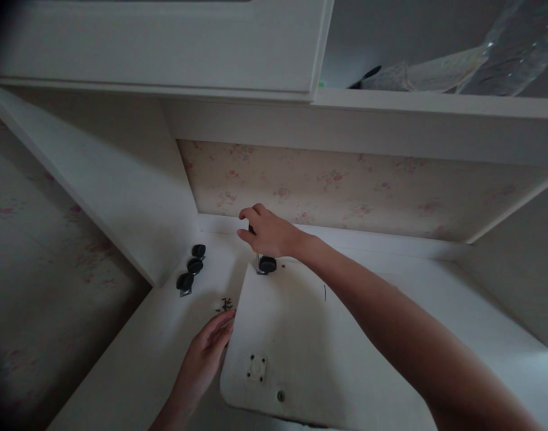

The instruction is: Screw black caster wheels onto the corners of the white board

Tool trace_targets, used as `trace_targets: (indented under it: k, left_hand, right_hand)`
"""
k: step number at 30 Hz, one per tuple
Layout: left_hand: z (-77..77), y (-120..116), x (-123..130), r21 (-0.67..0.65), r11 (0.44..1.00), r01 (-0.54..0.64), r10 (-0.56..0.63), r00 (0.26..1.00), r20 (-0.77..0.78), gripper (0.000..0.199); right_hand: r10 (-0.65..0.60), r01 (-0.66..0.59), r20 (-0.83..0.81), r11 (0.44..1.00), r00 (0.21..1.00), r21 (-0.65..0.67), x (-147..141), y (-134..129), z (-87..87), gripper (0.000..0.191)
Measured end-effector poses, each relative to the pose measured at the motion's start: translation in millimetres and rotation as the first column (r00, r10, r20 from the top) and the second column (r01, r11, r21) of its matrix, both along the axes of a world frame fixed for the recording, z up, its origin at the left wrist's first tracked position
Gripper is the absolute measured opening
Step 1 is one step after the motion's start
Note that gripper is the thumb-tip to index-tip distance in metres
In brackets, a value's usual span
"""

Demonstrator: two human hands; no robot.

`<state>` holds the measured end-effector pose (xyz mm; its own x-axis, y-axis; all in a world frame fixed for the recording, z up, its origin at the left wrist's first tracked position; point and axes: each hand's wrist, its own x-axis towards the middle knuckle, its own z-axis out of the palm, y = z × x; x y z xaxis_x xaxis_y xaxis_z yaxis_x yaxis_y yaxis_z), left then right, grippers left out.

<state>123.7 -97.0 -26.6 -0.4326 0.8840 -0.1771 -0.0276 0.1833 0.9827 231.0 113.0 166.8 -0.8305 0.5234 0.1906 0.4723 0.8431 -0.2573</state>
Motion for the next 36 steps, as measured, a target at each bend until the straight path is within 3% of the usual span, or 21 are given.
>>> trace_targets:
  k: [11,15,19,21,23,27,29,32,36]
  left_hand:
    - [-2.8,2,-1,0.003,1.0,0.011,-0.011,1.0,-0.021,0.04]
    - [-1.0,1,-1,0.007,1.0,0.009,-0.009,1.0,-0.011,0.042]
    - [1.8,1,-1,-0.011,1.0,0.011,-0.011,1.0,0.001,0.046]
    - [2.5,1,-1,-0.022,1.0,0.011,-0.011,1.0,-0.008,0.047]
    - [2.5,1,-1,-0.023,1.0,0.01,-0.01,1.0,-0.018,0.046]
    - [2.6,1,0,-0.011,1.0,0.01,-0.01,1.0,-0.021,0.043]
    - [3.9,0,0,-0.015,1.0,0.017,-0.018,0.999,-0.028,0.042]
    - [6.1,0,0,-0.019,1.0,0.018,-0.019,0.999,-0.031,0.042]
    - [5.4,0,0,-0.013,1.0,0.02,-0.021,0.999,-0.035,0.042]
  right_hand:
    - [0.04,-0.039,0.041,0.999,0.998,-0.022,2,-5,0.1,0.034]
    - [-0.038,0.038,0.039,0.999,0.999,0.004,2,-4,2.2,0.036]
    - [0.036,-0.034,0.074,0.999,0.997,-0.026,3,-2,4.7,0.032]
    - [-0.004,0.004,0.079,1.0,0.997,0.001,5,-2,5.8,0.026]
    - [-0.053,0.051,0.075,0.998,0.996,0.025,5,-4,6.5,0.036]
    - [0.011,-0.011,0.109,1.0,0.994,0.001,5,-7,7.0,0.036]
    - [-0.016,0.013,0.118,1.0,0.993,0.024,5,-7,7.0,0.031]
    - [-0.075,0.069,0.114,0.996,0.991,0.056,5,-7,7.9,0.039]
    - [0.059,-0.062,0.159,0.998,0.985,0.016,6,-6,11.1,0.041]
